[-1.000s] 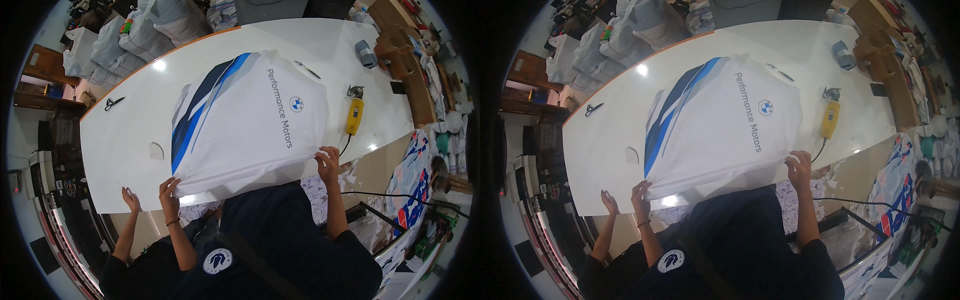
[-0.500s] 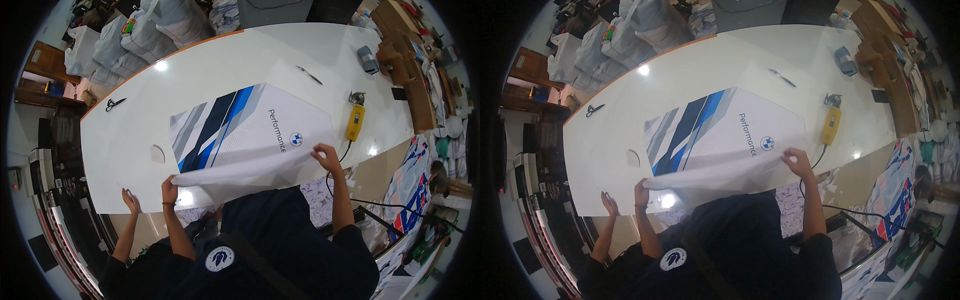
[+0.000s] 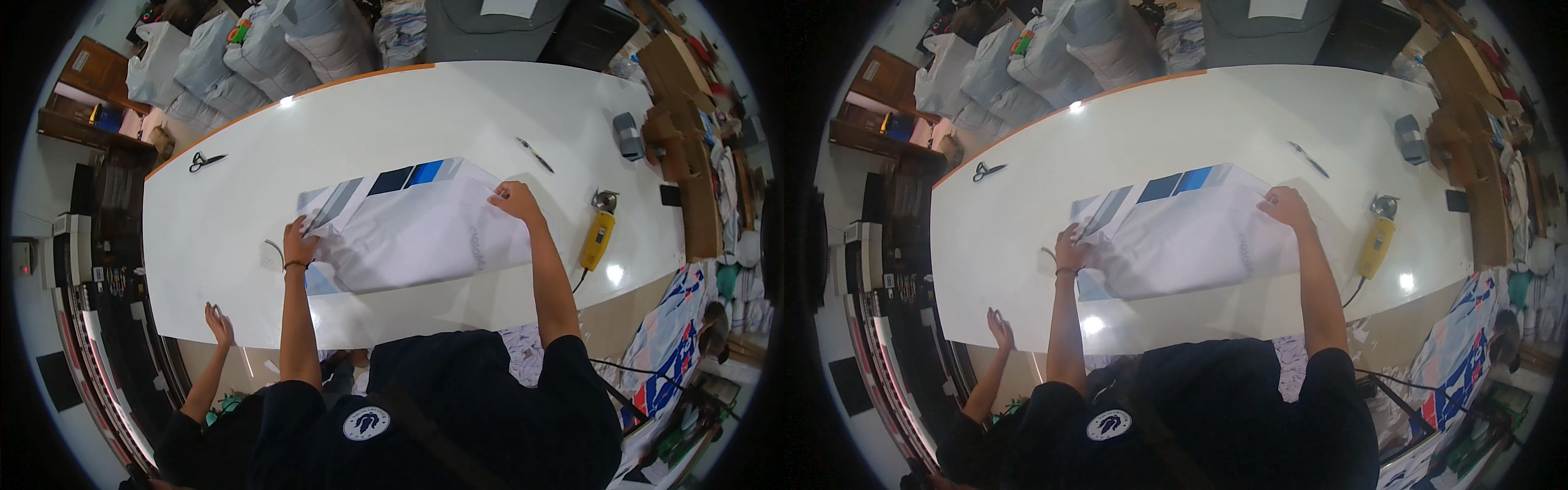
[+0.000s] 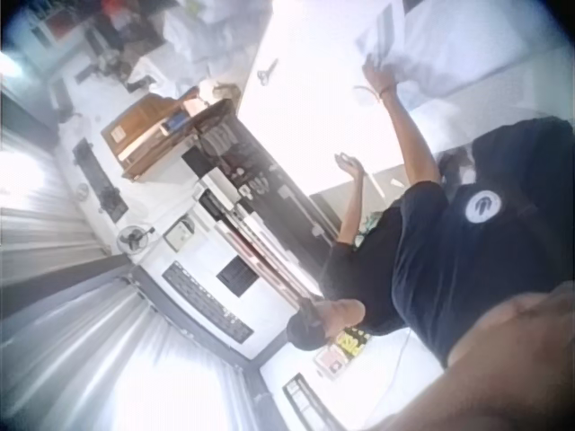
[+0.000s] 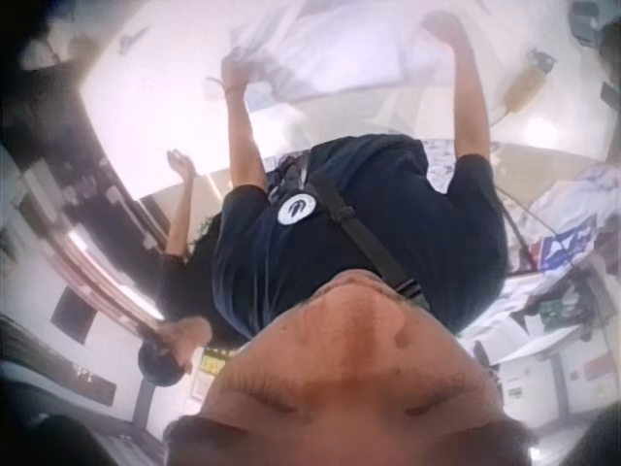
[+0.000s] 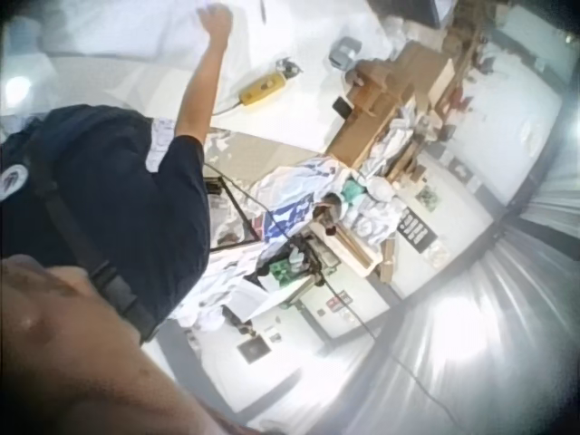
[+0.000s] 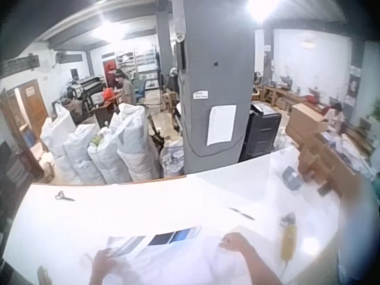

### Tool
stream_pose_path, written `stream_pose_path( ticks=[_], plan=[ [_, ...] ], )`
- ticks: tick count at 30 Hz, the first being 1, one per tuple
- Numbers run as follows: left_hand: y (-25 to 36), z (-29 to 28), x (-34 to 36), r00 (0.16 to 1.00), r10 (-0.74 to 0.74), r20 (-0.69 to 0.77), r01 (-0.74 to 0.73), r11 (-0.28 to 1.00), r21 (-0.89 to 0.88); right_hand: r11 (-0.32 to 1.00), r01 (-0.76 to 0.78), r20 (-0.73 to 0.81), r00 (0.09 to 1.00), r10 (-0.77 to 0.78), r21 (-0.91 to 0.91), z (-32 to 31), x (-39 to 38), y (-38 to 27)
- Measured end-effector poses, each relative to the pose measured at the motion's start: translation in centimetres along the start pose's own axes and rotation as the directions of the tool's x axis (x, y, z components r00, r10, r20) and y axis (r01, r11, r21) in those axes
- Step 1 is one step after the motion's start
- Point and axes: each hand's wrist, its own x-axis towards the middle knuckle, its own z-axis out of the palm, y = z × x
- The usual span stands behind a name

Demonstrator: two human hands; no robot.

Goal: The person uses a yellow electric cutter to trim the edges of a white fabric piece on a table. They repeatedly fold and unfold the fabric, aligning it before cutting along the edges. A coworker is visible nearby handling other fabric pieces.

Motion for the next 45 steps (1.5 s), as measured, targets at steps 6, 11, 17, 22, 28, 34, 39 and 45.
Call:
stream_pose_path(
  ticks=[6, 11, 17, 22, 28, 34, 39, 45],
  plan=[
    [0.6, 0.3, 2.0, 0.965, 0.244, 0.094, -0.255, 0.956, 0.143, 0.995, 0.043, -0.014, 0.999, -0.042, 0.088, 0.7, 2.0, -1.6],
    [1.4, 1.5, 2.6, 0.951, 0.305, 0.044, -0.308, 0.945, 0.108, 0.993, 0.034, 0.0, 0.999, -0.034, 0.116, 1.2, 3.3, -2.4],
    [4.6, 4.0, 2.1, 0.922, 0.384, 0.057, -0.388, 0.905, 0.173, 0.983, 0.044, -0.017, 0.999, -0.042, 0.181, 1.0, 3.6, -3.4],
    [3.9, 4.7, 3.3, 0.957, 0.29, -0.029, -0.287, 0.955, 0.077, 0.978, 0.048, -0.02, 0.999, -0.044, 0.205, 0.6, 3.8, -3.9],
    [4.3, 4.1, 6.3, 0.986, 0.166, -0.01, -0.165, 0.985, 0.058, 0.978, 0.122, -0.074, 0.991, -0.111, 0.171, 0.9, 6.8, -4.3],
    [2.7, 5.1, 7.3, 0.988, 0.152, -0.007, -0.15, 0.977, 0.149, 0.989, 0.079, -0.075, 0.995, -0.07, 0.127, 2.2, 8.4, -4.8],
    [3.6, 4.4, 7.6, 0.995, 0.057, 0.085, -0.072, 0.981, 0.18, 0.993, 0.038, -0.07, 0.997, -0.03, 0.113, 2.4, 8.9, -4.7],
    [4.3, 2.7, 7.8, 0.994, -0.02, 0.112, -0.004, 0.978, 0.209, 0.997, -0.072, -0.079, 0.994, 0.073, 0.017, 1.6, 7.6, -6.5]
  ],
)
